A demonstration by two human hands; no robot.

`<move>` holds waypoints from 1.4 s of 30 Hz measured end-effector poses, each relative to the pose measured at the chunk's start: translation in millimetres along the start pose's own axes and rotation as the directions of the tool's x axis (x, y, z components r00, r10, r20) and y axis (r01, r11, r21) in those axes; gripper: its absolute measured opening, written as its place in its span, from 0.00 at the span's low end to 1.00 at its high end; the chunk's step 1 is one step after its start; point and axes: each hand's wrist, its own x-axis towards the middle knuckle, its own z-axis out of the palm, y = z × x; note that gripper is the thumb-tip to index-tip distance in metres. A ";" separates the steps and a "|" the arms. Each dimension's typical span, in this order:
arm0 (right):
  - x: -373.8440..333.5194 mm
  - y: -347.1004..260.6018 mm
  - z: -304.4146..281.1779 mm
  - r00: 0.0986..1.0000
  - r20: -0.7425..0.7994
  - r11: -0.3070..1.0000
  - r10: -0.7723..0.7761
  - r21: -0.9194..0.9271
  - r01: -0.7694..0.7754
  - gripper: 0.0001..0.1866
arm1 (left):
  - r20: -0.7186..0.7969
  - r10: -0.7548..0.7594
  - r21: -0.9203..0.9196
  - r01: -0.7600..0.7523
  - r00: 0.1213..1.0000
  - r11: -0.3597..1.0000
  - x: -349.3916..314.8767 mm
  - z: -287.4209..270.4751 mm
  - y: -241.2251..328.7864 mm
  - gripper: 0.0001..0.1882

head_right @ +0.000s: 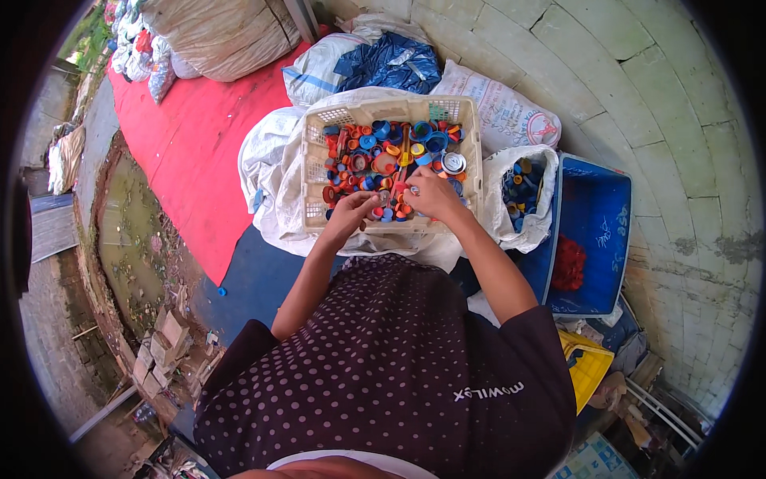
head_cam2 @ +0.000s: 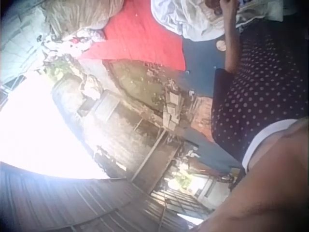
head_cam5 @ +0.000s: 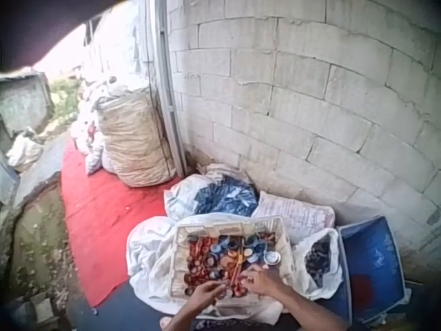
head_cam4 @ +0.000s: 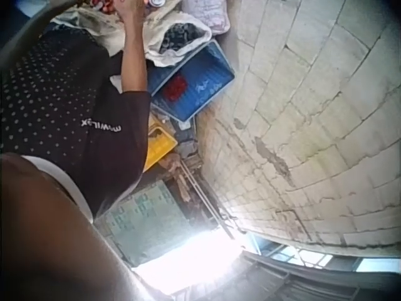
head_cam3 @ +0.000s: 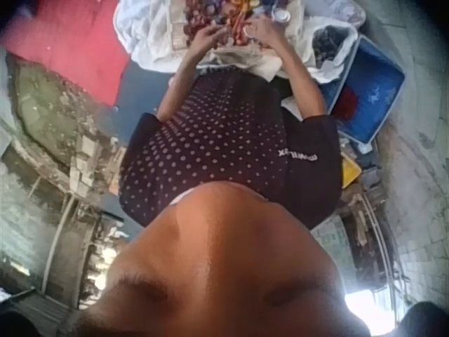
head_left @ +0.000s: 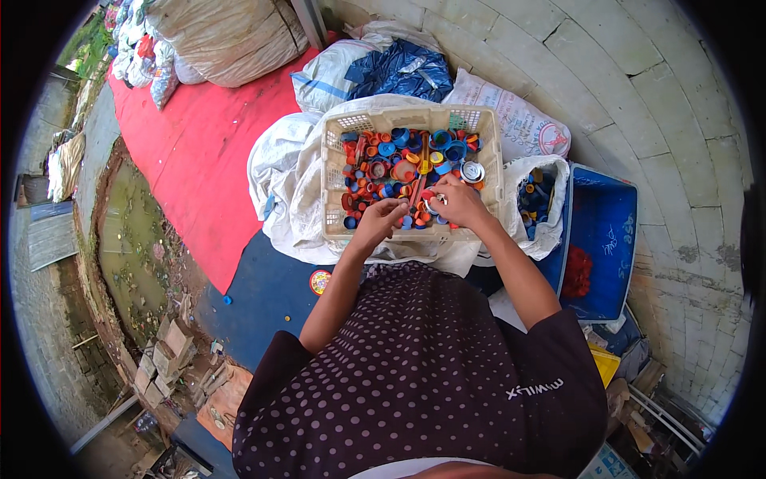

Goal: Sorting plastic bottle caps by color into different containers.

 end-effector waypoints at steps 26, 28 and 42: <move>46.3 34.7 145.0 0.897 0.347 0.862 0.274 -0.502 -0.069 0.11 | -0.096 0.056 -0.170 -0.071 0.994 0.983 -5.5 -93.3 1.3 0.21; 48.1 37.6 155.8 0.936 0.249 0.867 0.250 -0.487 -0.102 0.10 | -0.092 0.055 -0.152 -0.069 0.994 0.986 -0.1 -104.3 -2.3 0.21; 56.4 31.9 172.0 0.930 0.287 0.811 0.230 -0.585 -0.020 0.09 | -0.030 0.041 -0.195 -0.046 0.999 0.980 10.5 -138.6 -1.9 0.22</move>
